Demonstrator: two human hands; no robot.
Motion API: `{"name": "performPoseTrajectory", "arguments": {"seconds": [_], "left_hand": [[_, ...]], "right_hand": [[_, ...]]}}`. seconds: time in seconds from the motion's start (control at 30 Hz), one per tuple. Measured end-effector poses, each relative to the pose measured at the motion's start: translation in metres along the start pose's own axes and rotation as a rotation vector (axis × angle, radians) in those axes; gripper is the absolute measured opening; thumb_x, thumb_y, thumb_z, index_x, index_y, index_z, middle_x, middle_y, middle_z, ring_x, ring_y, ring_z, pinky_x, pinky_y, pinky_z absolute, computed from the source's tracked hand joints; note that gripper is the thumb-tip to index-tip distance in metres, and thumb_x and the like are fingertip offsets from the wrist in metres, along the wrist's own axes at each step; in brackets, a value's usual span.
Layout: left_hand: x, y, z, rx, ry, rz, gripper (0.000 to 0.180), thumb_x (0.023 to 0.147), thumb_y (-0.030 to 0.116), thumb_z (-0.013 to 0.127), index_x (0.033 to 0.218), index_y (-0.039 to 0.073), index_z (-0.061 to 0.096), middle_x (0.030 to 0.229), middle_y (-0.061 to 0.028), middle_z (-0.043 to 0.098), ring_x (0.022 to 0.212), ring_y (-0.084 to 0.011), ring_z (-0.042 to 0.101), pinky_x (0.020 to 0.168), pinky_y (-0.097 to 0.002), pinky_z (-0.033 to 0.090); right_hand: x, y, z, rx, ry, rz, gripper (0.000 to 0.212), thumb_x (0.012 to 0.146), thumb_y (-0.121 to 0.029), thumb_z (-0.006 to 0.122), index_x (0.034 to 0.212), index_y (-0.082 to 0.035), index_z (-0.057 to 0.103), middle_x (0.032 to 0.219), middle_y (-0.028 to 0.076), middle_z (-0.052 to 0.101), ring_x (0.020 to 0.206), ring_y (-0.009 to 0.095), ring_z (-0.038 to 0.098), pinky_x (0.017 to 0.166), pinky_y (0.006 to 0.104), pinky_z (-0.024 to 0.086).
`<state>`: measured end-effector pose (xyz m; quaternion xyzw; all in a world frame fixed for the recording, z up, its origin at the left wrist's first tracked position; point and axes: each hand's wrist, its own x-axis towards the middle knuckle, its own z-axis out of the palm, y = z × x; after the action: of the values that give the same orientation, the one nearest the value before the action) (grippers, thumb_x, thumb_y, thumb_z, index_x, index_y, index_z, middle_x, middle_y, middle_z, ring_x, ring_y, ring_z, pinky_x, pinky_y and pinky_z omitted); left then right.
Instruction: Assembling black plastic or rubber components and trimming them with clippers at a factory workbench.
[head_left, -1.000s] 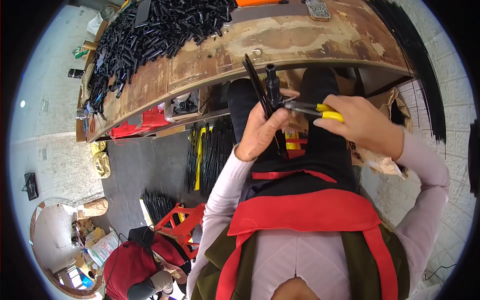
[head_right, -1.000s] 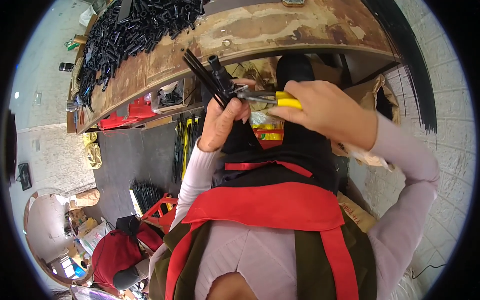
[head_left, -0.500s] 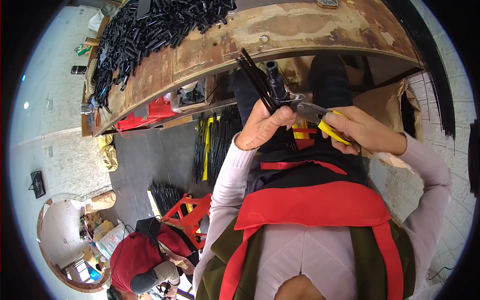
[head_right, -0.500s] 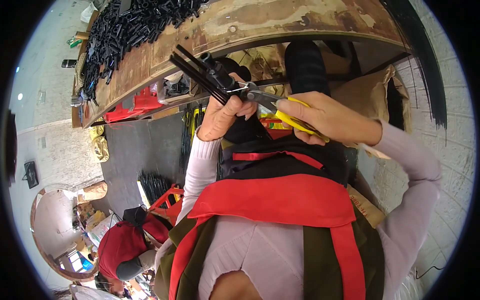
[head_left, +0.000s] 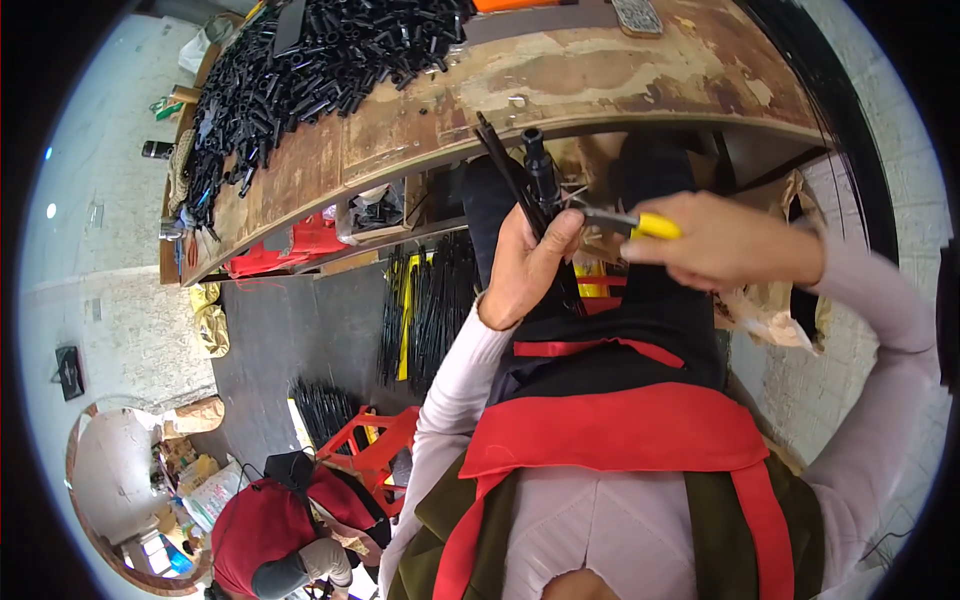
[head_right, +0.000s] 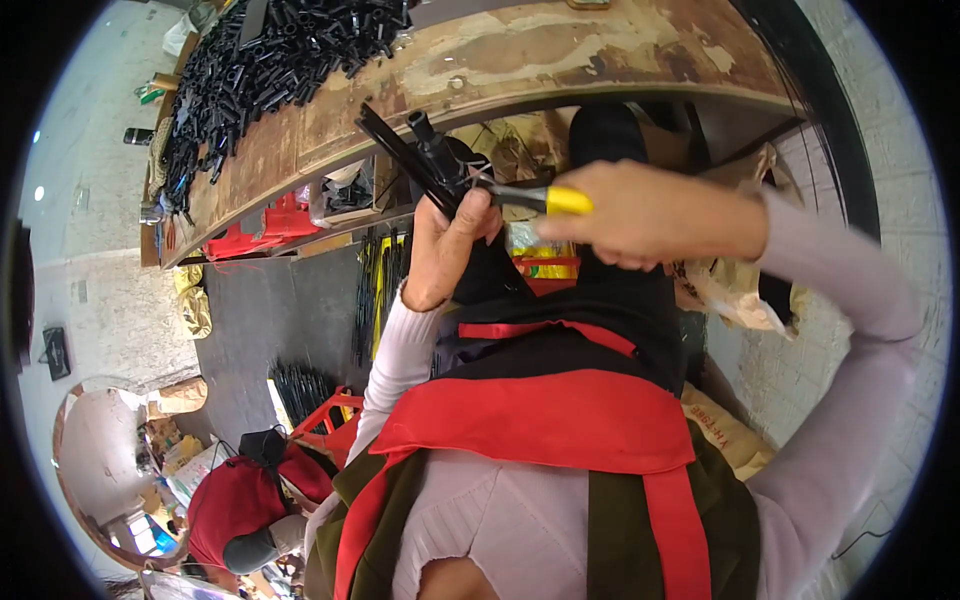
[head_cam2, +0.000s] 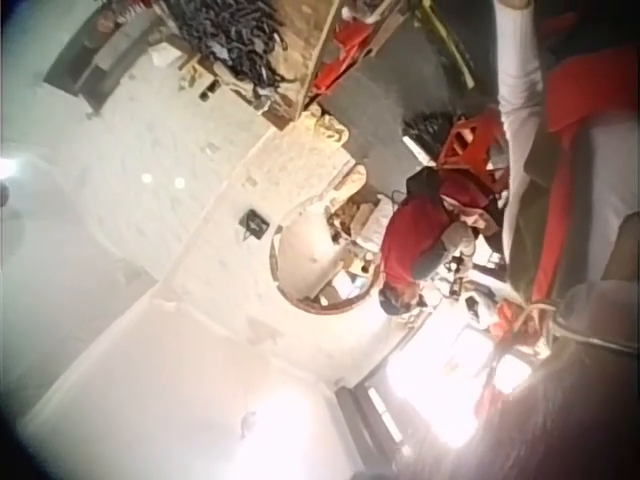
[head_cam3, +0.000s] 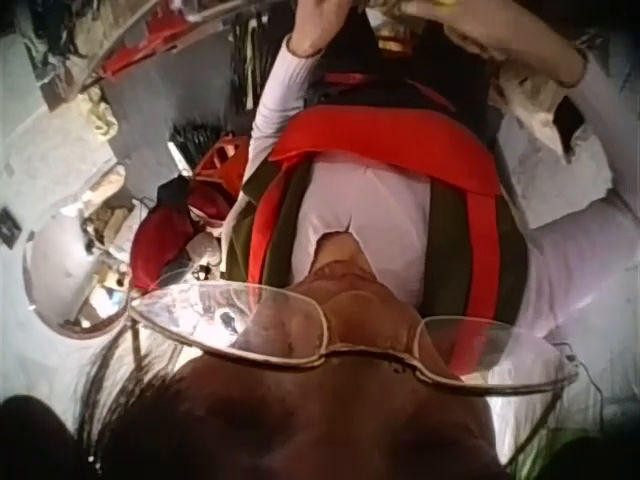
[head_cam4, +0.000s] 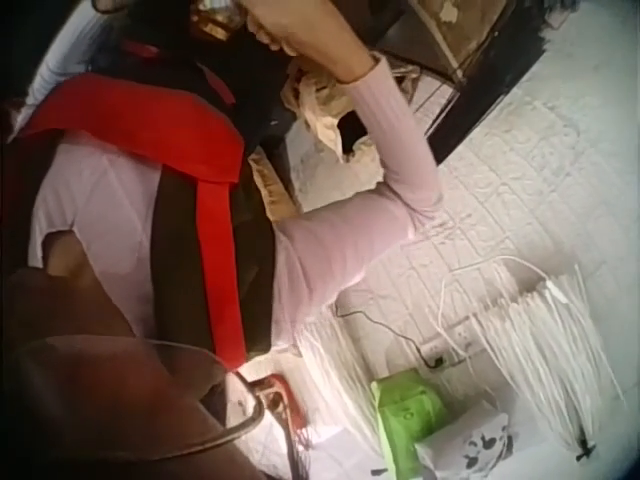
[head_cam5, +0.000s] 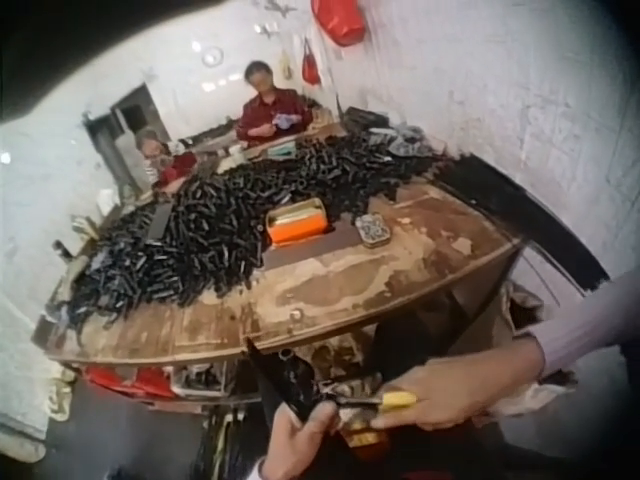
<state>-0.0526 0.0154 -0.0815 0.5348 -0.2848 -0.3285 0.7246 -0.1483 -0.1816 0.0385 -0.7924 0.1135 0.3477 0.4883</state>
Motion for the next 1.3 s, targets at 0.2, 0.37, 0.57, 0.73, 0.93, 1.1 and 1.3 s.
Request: {"name": "performPoseTrajectory", "arguments": {"seconds": [0.2, 0.37, 0.57, 0.73, 0.93, 1.1, 1.3], "left_hand": [[0.000, 0.004, 0.001, -0.126, 0.002, -0.035, 0.023, 0.098, 0.023, 0.059, 0.107, 0.004, 0.050, 0.076, 0.0019, 0.048, 0.064, -0.0058, 0.043, 0.056, -0.0215, 0.037], [-0.002, 0.005, 0.001, -0.142, 0.031, -0.030, 0.022, 0.098, 0.021, 0.059, 0.108, 0.005, 0.049, 0.074, 0.0022, 0.047, 0.061, -0.0062, 0.043, 0.055, -0.0217, 0.038], [0.001, 0.000, -0.001, -0.138, 0.070, -0.024, 0.014, 0.098, 0.015, 0.059, 0.100, 0.004, 0.051, 0.069, 0.0035, 0.047, 0.058, -0.0053, 0.042, 0.052, -0.0213, 0.036], [-0.002, 0.004, 0.003, -0.175, 0.038, -0.067, 0.011, 0.097, 0.012, 0.059, 0.096, 0.004, 0.053, 0.069, 0.0035, 0.048, 0.057, -0.0050, 0.041, 0.051, -0.0217, 0.035], [-0.003, 0.008, 0.006, -0.162, 0.047, -0.083, 0.011, 0.097, 0.012, 0.061, 0.098, 0.004, 0.054, 0.071, 0.0035, 0.050, 0.059, -0.0048, 0.042, 0.053, -0.0219, 0.036], [-0.003, 0.007, 0.004, -0.198, 0.024, -0.104, 0.010, 0.096, 0.011, 0.061, 0.099, 0.004, 0.055, 0.074, 0.0039, 0.050, 0.063, -0.0044, 0.042, 0.055, -0.0216, 0.036], [-0.002, 0.007, 0.002, -0.233, -0.030, -0.103, 0.009, 0.097, 0.010, 0.060, 0.100, 0.004, 0.055, 0.074, 0.0041, 0.049, 0.062, -0.0043, 0.041, 0.054, -0.0221, 0.035]], "right_hand": [[0.033, 0.061, 0.041, -0.155, 0.412, -0.455, 0.031, 0.097, -0.021, 0.053, 0.124, -0.005, 0.056, 0.086, 0.009, 0.063, 0.076, 0.021, 0.061, 0.067, 0.0325, 0.047], [0.011, 0.043, 0.035, -0.318, 0.518, -0.437, 0.051, 0.089, -0.004, 0.055, 0.139, -0.012, 0.048, 0.104, 0.017, 0.058, 0.093, 0.036, 0.058, 0.079, 0.0413, 0.046], [0.006, 0.045, 0.033, -0.398, 0.639, -0.434, 0.061, 0.083, 0.004, 0.055, 0.141, -0.016, 0.047, 0.103, 0.016, 0.058, 0.093, 0.035, 0.057, 0.082, 0.0423, 0.046], [0.006, 0.043, 0.030, -0.629, 0.742, -0.469, 0.063, 0.084, 0.003, 0.056, 0.143, -0.017, 0.046, 0.113, 0.016, 0.055, 0.103, 0.033, 0.054, 0.087, 0.0418, 0.046], [0.006, 0.041, 0.027, -0.722, 0.803, -0.513, 0.062, 0.084, 0.002, 0.056, 0.142, -0.017, 0.046, 0.116, 0.016, 0.053, 0.105, 0.035, 0.053, 0.088, 0.0425, 0.046], [0.006, 0.039, 0.024, -0.773, 0.807, -0.508, 0.062, 0.083, 0.002, 0.057, 0.142, -0.016, 0.046, 0.117, 0.017, 0.053, 0.106, 0.035, 0.053, 0.088, 0.0425, 0.046], [0.009, 0.039, 0.022, -0.763, 0.800, -0.519, 0.062, 0.084, 0.001, 0.057, 0.142, -0.017, 0.047, 0.110, 0.015, 0.054, 0.100, 0.033, 0.053, 0.085, 0.0423, 0.045]]}}
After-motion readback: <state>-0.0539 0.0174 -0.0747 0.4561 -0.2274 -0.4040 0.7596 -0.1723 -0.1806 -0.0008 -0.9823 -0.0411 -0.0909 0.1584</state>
